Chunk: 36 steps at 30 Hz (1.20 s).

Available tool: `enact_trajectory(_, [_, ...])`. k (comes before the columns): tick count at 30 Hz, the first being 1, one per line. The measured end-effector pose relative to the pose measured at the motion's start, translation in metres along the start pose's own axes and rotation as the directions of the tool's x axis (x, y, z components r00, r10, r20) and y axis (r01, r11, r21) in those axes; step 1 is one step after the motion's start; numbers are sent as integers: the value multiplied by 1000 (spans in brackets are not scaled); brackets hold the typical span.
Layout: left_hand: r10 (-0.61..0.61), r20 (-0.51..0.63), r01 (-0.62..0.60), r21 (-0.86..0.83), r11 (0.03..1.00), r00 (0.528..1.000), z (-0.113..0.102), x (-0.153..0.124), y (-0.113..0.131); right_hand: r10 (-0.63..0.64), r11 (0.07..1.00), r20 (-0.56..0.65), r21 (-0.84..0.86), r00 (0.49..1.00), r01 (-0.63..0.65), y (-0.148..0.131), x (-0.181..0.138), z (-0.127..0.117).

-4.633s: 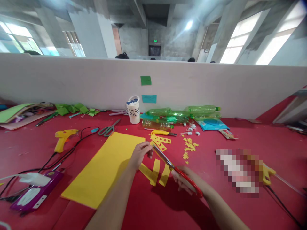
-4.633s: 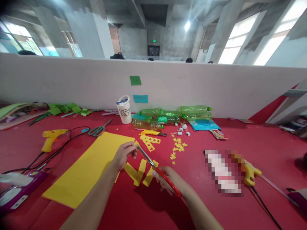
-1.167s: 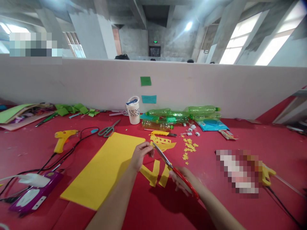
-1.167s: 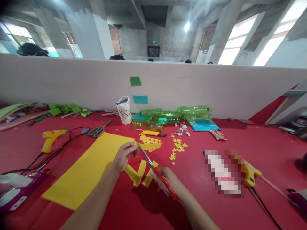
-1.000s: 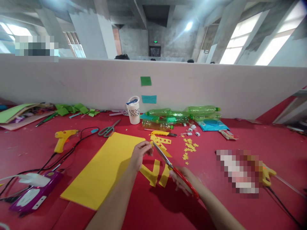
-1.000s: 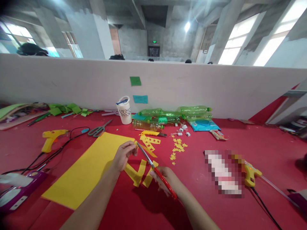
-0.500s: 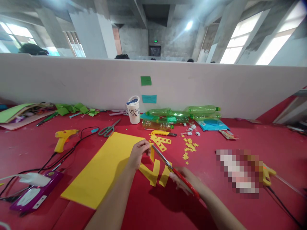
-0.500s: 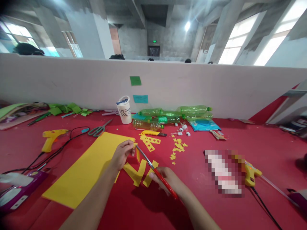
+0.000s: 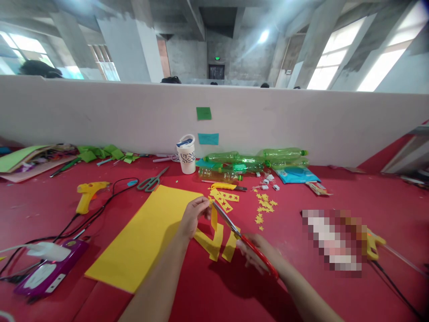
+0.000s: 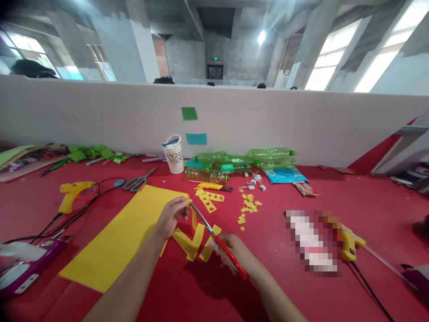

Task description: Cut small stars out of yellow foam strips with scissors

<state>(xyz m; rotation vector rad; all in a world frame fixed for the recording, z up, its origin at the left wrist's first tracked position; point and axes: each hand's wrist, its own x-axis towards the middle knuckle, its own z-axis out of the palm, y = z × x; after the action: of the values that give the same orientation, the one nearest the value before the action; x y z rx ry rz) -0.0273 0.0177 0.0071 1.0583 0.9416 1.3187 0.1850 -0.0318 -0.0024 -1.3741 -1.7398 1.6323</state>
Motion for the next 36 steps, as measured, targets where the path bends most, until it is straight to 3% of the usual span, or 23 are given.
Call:
enact_trajectory(4, [-19, 39, 19, -2, 1000, 999, 2, 0, -2, -6, 999, -1, 32, 1000, 6, -4, 0, 0])
enact_trajectory(9, [-6, -3, 6, -12, 1000, 1000, 3, 0, -3, 21, 1000, 1, 21, 1000, -21, -10, -4, 0])
enact_trajectory(17, [-9, 7, 9, -1, 1000, 1000, 1, 0, -4, -23, 999, 51, 28, 998, 22, -2, -4, -4])
enact_trajectory(36, [-18, 24, 16, 64, 998, 1000, 0, 1, -6, 28, 999, 38, -33, 999, -27, -1, -2, -6])
